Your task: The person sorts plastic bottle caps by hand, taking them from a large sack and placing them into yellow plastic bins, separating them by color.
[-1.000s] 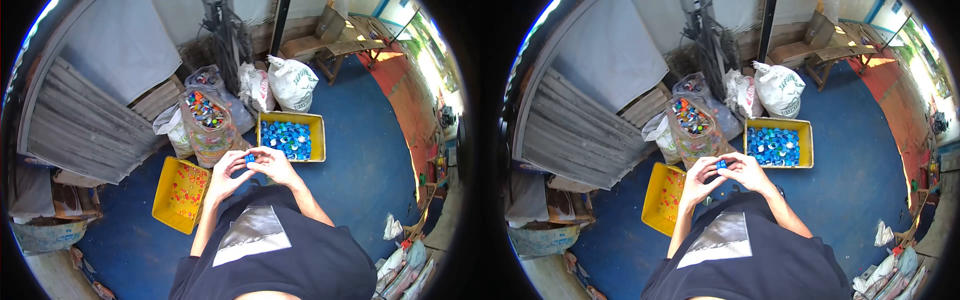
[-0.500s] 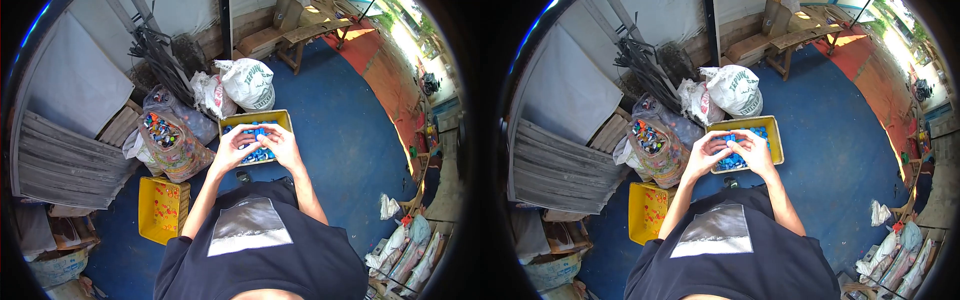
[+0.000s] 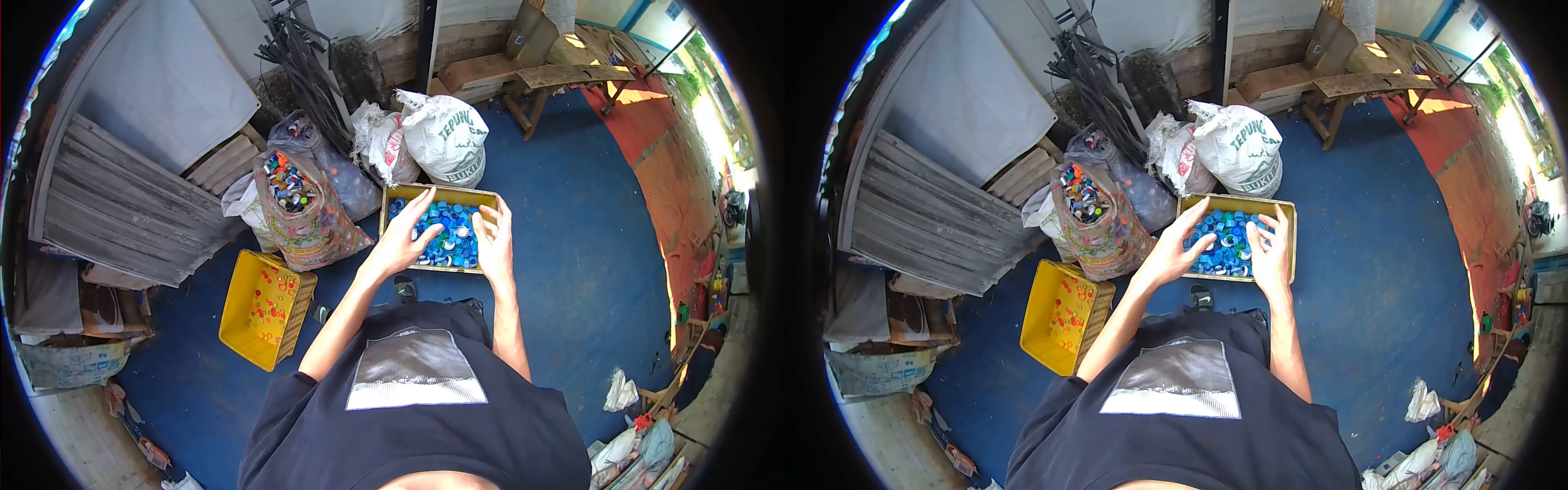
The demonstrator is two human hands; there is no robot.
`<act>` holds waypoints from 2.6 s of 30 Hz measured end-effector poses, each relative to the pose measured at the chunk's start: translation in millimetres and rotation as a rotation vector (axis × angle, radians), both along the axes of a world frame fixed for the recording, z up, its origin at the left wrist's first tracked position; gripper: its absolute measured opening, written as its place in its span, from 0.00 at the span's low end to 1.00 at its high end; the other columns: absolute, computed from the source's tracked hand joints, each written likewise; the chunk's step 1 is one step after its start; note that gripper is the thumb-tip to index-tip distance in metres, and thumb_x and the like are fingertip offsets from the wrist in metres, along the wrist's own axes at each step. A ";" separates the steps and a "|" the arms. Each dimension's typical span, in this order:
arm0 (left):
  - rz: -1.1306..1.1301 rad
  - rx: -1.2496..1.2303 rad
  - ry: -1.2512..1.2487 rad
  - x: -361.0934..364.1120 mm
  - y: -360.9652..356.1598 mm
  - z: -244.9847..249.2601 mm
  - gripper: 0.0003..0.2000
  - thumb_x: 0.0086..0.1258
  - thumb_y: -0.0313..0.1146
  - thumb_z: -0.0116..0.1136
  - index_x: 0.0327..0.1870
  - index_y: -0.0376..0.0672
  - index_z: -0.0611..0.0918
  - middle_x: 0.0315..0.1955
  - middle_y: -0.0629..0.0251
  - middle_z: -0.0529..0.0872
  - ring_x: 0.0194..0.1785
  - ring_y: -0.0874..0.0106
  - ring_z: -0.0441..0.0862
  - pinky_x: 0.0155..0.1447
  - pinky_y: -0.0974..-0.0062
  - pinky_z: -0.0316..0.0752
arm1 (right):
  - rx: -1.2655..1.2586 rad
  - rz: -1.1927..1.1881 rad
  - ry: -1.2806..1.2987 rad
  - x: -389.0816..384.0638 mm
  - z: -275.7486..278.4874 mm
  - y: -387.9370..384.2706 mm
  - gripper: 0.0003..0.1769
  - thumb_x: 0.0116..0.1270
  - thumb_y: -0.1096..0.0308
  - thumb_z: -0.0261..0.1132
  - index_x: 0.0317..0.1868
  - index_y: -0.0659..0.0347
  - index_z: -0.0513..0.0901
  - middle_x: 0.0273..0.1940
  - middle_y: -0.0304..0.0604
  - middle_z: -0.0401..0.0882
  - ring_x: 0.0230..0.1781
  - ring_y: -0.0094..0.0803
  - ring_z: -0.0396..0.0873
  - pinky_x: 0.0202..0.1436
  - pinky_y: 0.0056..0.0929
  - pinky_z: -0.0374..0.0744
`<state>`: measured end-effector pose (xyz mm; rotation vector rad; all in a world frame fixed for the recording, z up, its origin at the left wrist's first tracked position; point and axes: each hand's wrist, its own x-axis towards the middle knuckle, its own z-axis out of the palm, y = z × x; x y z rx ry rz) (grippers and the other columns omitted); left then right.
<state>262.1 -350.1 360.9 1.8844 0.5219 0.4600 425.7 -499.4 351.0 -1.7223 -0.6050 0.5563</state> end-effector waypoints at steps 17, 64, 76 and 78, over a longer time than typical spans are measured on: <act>0.922 -0.146 -0.204 -269.0 19.2 -12.9 0.11 0.62 0.26 0.82 0.42 0.36 0.91 0.60 0.61 0.86 0.56 0.70 0.89 0.63 0.68 0.86 | 0.123 0.603 0.203 -140.8 -12.3 150.9 0.13 0.62 0.76 0.84 0.39 0.63 0.85 0.39 0.35 0.86 0.38 0.17 0.81 0.45 0.21 0.79; 0.337 0.539 0.967 -306.1 498.3 -346.2 0.13 0.78 0.38 0.64 0.50 0.36 0.87 0.47 0.56 0.90 0.52 0.59 0.84 0.60 0.60 0.71 | -0.275 0.914 -0.630 -295.2 -437.1 698.5 0.14 0.74 0.63 0.70 0.46 0.68 0.86 0.32 0.62 0.88 0.35 0.60 0.89 0.42 0.56 0.86; 0.725 0.181 0.538 -278.4 539.7 -379.4 0.23 0.75 0.20 0.62 0.71 0.30 0.78 0.61 0.40 0.85 0.60 0.43 0.85 0.61 0.52 0.79 | -0.326 0.954 -0.172 -286.3 -432.1 707.4 0.24 0.66 0.62 0.76 0.57 0.69 0.87 0.36 0.56 0.90 0.41 0.44 0.92 0.49 0.40 0.87; 0.569 0.176 0.359 -285.8 543.7 -373.6 0.22 0.74 0.20 0.63 0.69 0.32 0.80 0.62 0.45 0.86 0.59 0.46 0.86 0.62 0.55 0.80 | -0.259 0.928 0.118 -275.4 -430.9 685.9 0.26 0.69 0.65 0.74 0.63 0.71 0.85 0.44 0.50 0.90 0.45 0.29 0.89 0.51 0.27 0.84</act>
